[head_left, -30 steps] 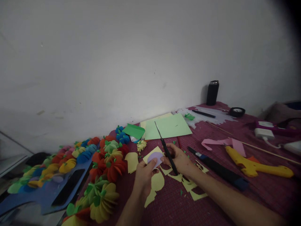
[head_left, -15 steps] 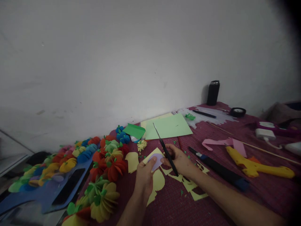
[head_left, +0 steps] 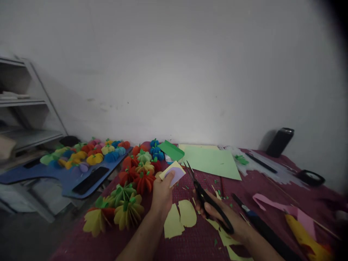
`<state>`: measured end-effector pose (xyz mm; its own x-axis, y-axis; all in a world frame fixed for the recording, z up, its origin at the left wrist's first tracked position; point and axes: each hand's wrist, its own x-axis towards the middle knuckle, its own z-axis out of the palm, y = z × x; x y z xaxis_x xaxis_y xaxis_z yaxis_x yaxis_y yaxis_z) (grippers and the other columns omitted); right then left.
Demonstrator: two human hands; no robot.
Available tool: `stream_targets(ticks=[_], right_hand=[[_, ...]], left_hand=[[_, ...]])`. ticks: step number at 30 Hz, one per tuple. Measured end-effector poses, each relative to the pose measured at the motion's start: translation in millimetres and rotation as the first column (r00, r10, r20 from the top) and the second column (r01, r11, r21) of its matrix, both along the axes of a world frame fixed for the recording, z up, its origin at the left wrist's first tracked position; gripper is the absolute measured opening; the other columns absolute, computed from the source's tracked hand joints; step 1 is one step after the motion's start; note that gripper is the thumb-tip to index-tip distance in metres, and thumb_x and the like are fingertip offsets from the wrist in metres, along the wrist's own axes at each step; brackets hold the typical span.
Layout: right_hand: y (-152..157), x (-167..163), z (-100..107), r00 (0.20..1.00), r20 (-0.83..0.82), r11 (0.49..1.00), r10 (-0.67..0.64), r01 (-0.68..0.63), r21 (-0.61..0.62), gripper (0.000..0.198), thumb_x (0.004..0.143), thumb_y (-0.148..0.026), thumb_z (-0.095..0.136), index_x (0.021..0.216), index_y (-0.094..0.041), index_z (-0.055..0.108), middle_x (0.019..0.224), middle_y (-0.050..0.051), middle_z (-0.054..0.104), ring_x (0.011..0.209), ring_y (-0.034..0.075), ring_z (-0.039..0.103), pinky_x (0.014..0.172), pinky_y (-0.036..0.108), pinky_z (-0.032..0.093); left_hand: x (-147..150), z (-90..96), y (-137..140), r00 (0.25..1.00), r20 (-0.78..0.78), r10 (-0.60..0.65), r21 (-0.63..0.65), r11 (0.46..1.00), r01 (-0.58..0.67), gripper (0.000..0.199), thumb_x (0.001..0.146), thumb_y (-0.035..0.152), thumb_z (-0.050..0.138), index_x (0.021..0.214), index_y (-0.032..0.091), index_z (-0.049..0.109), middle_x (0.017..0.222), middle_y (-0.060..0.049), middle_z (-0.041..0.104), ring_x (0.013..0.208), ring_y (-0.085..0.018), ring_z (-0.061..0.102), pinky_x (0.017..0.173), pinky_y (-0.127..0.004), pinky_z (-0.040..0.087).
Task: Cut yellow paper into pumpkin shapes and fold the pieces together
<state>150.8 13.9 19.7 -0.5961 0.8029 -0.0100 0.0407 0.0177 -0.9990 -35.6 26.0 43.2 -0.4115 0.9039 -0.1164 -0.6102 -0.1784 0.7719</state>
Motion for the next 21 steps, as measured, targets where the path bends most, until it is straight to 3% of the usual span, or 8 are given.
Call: stream_targets(ticks=[11, 21], right_hand=[[-6.4, -8.0, -1.4, 0.998, -0.020, 0.998, 0.055, -0.054, 0.042, 0.041, 0.080, -0.043, 0.049, 0.118, -0.027, 0.047, 0.084, 0.003, 0.054, 0.073, 0.017, 0.048, 0.067, 0.029, 0.040], [-5.1, -8.4, -3.6, 0.999, 0.016, 0.998, 0.038, -0.039, 0.049, 0.042, 0.080, -0.046, 0.049, 0.114, -0.021, 0.049, 0.078, 0.003, 0.052, 0.066, 0.014, 0.047, 0.061, 0.025, 0.039]], left_hand=[[7.6, -6.1, -3.9, 0.997, 0.035, -0.064, 0.088, 0.994, 0.060, 0.026, 0.061, 0.025, 0.068, 0.082, 0.011, 0.064, 0.079, -0.008, 0.067, 0.073, -0.019, 0.062, 0.065, -0.030, 0.050], [10.8, -4.5, -5.5, 0.998, 0.043, -0.053, 0.058, 0.997, 0.051, 0.025, 0.060, 0.023, 0.069, 0.081, 0.011, 0.065, 0.076, -0.006, 0.067, 0.071, -0.018, 0.062, 0.066, -0.031, 0.050]])
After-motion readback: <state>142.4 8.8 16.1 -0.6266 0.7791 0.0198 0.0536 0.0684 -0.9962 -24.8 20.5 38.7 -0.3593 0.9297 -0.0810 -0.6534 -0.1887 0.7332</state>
